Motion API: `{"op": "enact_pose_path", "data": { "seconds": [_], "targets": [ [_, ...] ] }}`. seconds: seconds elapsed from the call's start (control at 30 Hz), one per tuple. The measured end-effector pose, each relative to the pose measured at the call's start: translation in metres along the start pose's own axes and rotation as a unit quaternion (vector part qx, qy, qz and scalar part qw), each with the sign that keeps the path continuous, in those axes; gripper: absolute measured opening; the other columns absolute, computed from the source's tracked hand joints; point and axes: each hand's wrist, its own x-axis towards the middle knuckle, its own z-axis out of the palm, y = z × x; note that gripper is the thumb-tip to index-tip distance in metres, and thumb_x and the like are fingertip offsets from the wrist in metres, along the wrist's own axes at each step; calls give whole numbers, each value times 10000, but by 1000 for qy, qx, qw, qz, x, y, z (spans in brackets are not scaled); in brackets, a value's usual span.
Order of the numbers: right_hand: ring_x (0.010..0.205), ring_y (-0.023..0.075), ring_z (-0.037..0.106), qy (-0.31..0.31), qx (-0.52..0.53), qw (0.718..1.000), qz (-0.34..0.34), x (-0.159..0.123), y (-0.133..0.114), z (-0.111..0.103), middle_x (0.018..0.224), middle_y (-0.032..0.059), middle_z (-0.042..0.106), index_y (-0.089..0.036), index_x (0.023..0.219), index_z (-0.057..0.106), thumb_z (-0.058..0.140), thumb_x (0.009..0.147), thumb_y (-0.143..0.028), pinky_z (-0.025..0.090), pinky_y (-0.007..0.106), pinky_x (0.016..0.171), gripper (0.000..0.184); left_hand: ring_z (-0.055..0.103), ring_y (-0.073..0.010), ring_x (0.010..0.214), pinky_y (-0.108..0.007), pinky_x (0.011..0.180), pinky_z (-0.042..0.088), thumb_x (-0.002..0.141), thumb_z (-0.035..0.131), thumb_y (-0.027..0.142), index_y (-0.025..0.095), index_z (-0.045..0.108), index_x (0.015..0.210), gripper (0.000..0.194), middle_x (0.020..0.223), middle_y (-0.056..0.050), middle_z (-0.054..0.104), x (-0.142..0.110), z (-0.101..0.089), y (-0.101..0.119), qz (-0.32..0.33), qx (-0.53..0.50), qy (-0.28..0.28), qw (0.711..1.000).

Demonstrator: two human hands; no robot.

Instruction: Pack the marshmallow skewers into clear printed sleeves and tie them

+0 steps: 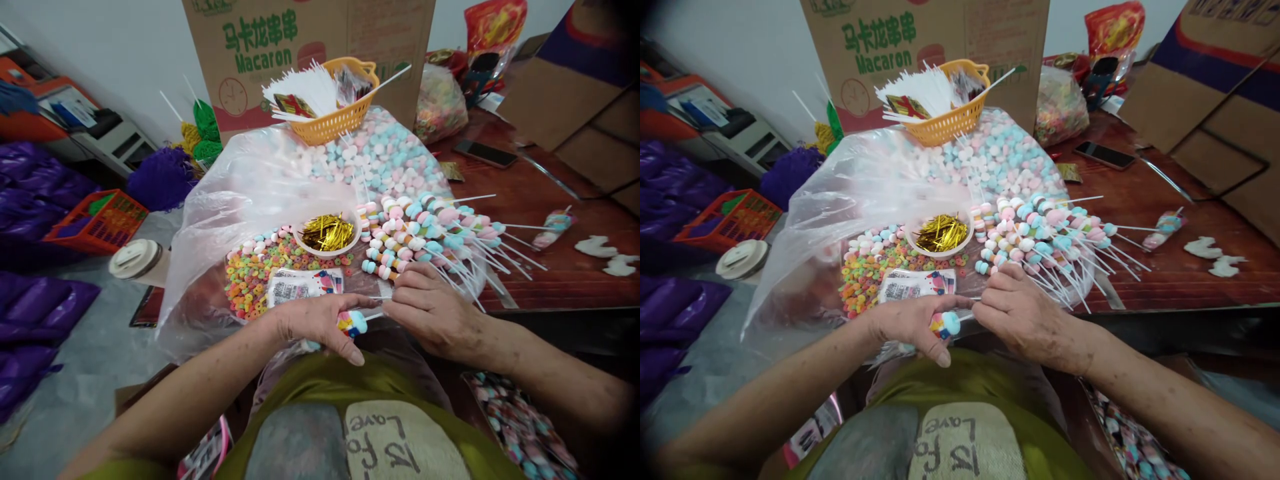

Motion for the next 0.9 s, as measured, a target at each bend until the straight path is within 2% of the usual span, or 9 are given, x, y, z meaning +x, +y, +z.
{"op": "enact_pose_path", "data": {
  "seconds": [0.1, 0.17, 0.33, 0.43, 0.5, 0.57, 0.73, 0.8, 0.9],
  "targets": [
    [674, 171, 374, -8, 14, 999, 37, 3, -8, 14, 642, 46, 527, -163, 684, 548, 369, 834, -134, 283, 341, 689, 235, 584, -192, 809, -315, 707, 474, 544, 780, 310, 185, 426, 1278, 824, 1029, -80, 614, 12, 4, 3, 56, 145, 81, 984],
    [690, 178, 380, -15, 20, 998, 62, 3, -10, 23, 657, 49, 531, -161, 683, 539, 394, 827, -158, 275, 341, 688, 204, 572, -221, 885, -345, 769, 460, 556, 766, 289, 161, 427, 1275, 805, 1082, -104, 603, 17, 7, 5, 62, 201, 131, 969],
    [691, 181, 393, -6, 39, 994, 103, -4, -1, 23, 659, 50, 528, -163, 692, 525, 396, 829, -125, 265, 328, 659, 192, 541, -259, 1020, -335, 766, 463, 585, 750, 392, 178, 184, 1396, 1011, 1182, -149, 546, -10, 2, -3, 70, 207, 238, 946],
    [670, 172, 391, -1, 46, 991, 128, -7, 7, 10, 656, 50, 520, -160, 695, 517, 396, 843, -128, 260, 318, 637, 193, 543, -273, 1006, -354, 810, 438, 607, 731, 382, 191, 408, 1276, 767, 1139, -117, 581, -34, -1, -19, 19, 298, 240, 924],
    [666, 170, 385, -8, 44, 991, 123, -6, 7, 6, 649, 48, 519, -160, 693, 517, 397, 844, -127, 256, 318, 634, 196, 571, -219, 900, -303, 765, 444, 732, 613, 317, 180, 504, 1159, 462, 999, -63, 630, -41, 1, -29, -5, 277, 260, 925],
    [667, 172, 378, -12, 43, 994, 102, -3, 4, 6, 638, 45, 516, -161, 698, 526, 392, 841, -119, 260, 323, 645, 200, 566, -174, 821, -258, 725, 440, 765, 551, 255, 166, 546, 1065, 314, 911, -21, 634, -40, 5, -32, -5, 233, 255, 938],
    [690, 183, 413, -21, 68, 995, 77, 8, -5, 16, 671, 57, 546, -157, 737, 544, 382, 847, -124, 293, 329, 653, 199, 538, -147, 728, -226, 662, 417, 700, 629, 285, 159, 565, 967, 302, 811, 23, 609, -27, 10, -21, -9, 203, 172, 964],
    [704, 184, 448, 2, 98, 991, 94, 9, -5, 17, 706, 65, 563, -151, 787, 546, 384, 848, -116, 327, 320, 653, 176, 541, -157, 740, -231, 663, 418, 718, 621, 348, 159, 553, 994, 341, 833, 12, 610, -26, 10, -17, -1, 204, 174, 963],
    [807, 193, 510, 45, 132, 982, 129, 11, -6, 19, 894, 121, 595, -113, 1004, 515, 397, 847, -105, 393, 318, 705, 197, 545, -174, 767, -253, 679, 418, 787, 536, 431, 171, 516, 1088, 398, 902, -22, 606, -26, 10, -13, 29, 248, 224, 942]
  ]
}}
